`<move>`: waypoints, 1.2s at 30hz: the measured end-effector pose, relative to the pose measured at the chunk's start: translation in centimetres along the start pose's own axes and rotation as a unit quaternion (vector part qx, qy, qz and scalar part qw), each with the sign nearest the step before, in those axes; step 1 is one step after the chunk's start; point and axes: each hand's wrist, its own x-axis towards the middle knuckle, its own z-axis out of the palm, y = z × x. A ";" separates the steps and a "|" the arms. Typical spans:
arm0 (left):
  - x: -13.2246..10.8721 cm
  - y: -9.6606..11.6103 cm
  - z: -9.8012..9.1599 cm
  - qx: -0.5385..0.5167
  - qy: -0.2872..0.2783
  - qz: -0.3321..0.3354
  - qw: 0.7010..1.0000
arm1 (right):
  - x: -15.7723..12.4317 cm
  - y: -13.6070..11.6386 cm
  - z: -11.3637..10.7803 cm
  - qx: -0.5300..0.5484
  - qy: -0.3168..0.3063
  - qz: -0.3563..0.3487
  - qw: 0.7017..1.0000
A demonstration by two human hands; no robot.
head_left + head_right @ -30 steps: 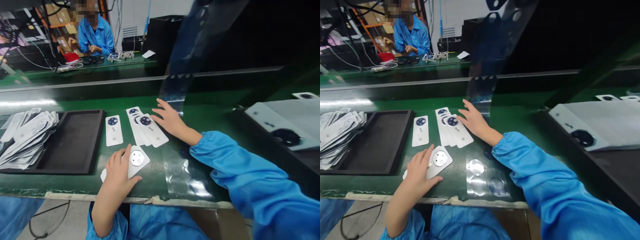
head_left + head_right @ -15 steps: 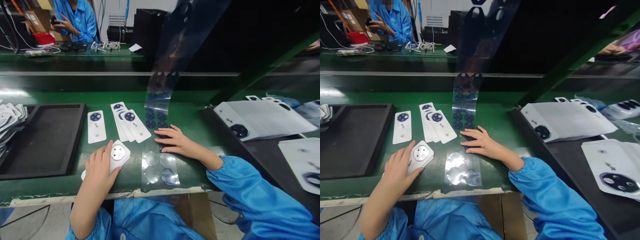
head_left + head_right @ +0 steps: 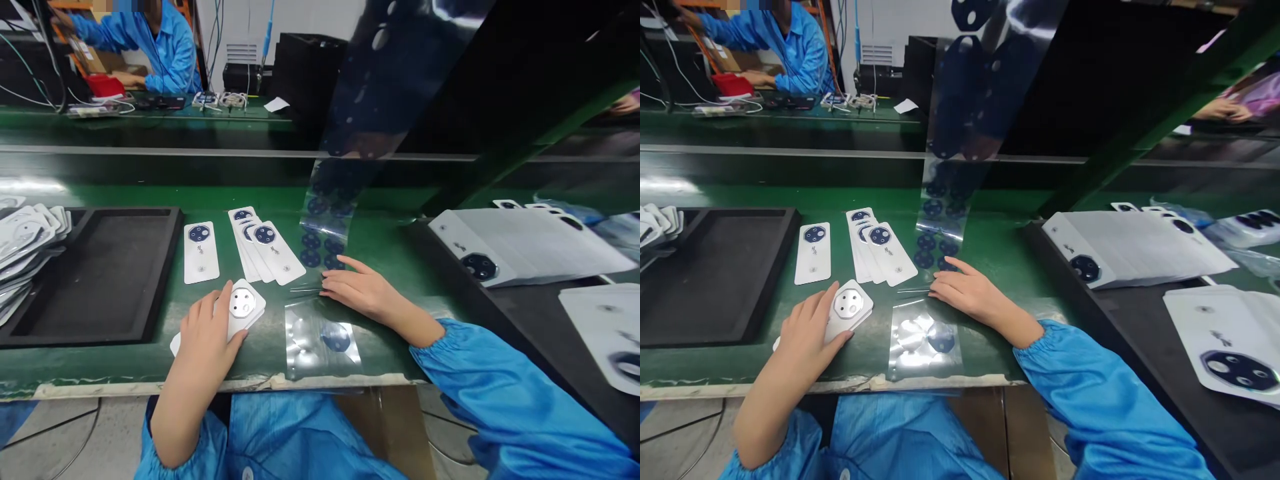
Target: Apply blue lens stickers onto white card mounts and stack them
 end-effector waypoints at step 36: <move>-0.4 2.6 -1.9 -0.548 0.159 -0.064 0.819 | 12.3 -6.7 1.6 0.491 0.052 0.316 0.810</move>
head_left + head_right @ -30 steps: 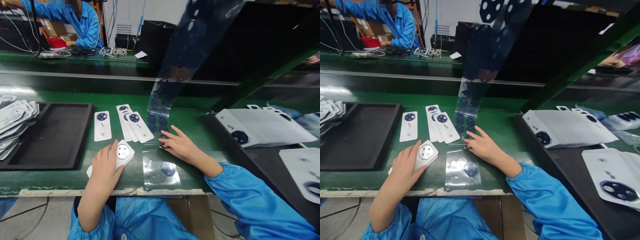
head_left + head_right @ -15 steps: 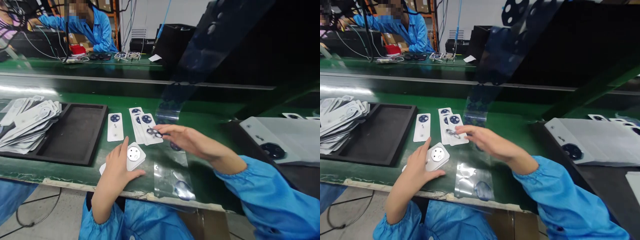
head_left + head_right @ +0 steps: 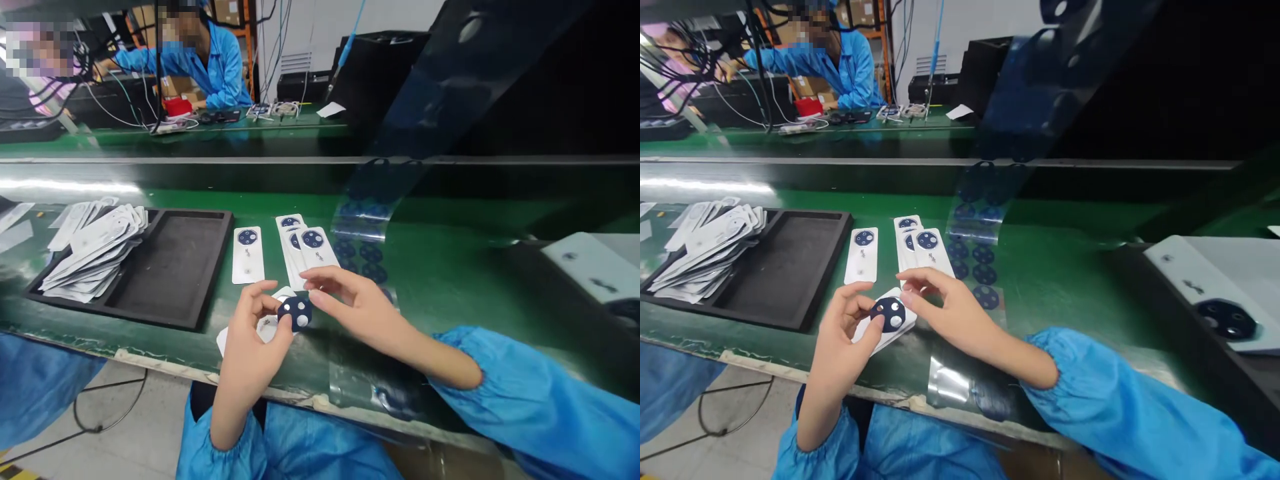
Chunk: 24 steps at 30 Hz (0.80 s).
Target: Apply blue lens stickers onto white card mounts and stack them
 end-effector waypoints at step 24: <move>0.5 -1.7 -2.5 0.502 -0.106 -0.002 0.858 | 1.6 2.6 1.5 0.144 -0.014 0.349 0.926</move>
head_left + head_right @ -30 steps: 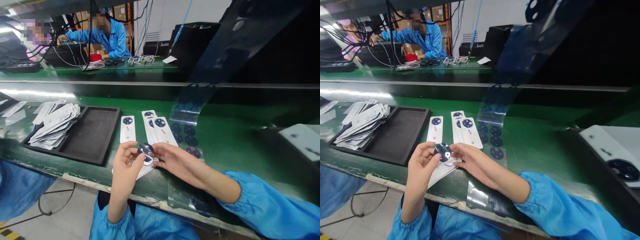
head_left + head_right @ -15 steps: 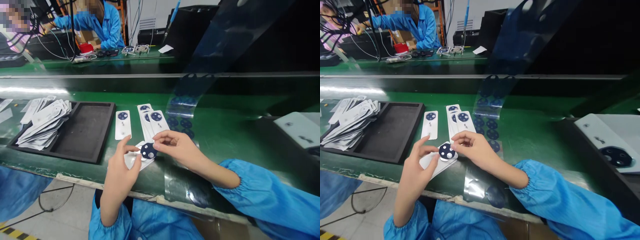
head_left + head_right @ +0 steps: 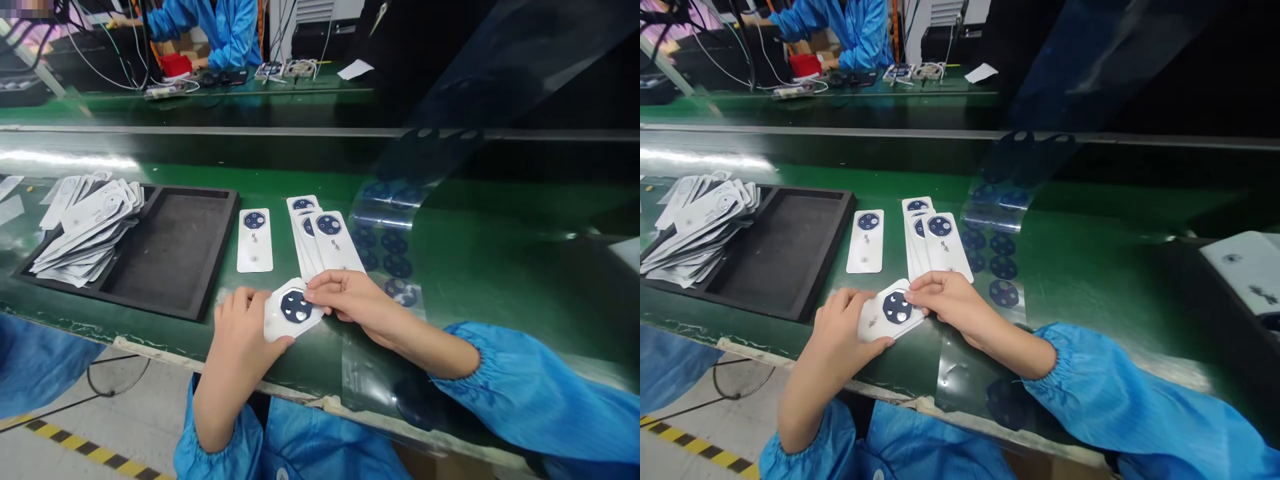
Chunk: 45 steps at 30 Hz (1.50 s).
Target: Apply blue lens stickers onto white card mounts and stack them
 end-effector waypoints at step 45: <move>0.5 0.4 -0.5 -0.044 -0.081 -0.022 0.996 | 0.2 0.9 -0.2 -0.071 0.043 -0.021 0.996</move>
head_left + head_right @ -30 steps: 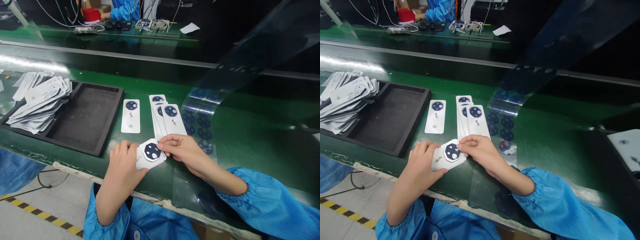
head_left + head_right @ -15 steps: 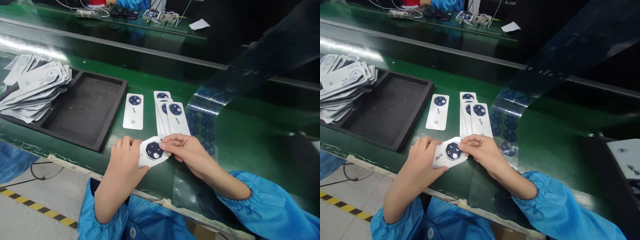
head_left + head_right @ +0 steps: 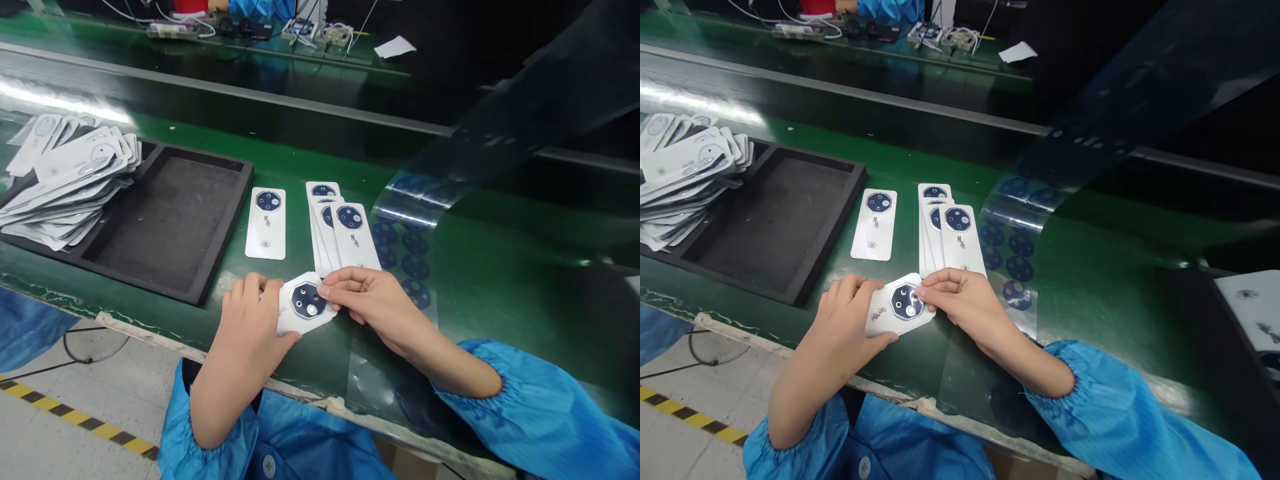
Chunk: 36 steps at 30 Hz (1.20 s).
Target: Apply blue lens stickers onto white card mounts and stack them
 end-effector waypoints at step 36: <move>-1.3 3.3 2.1 -0.037 0.256 0.096 0.961 | -1.4 -0.8 0.5 0.069 0.018 -0.258 0.963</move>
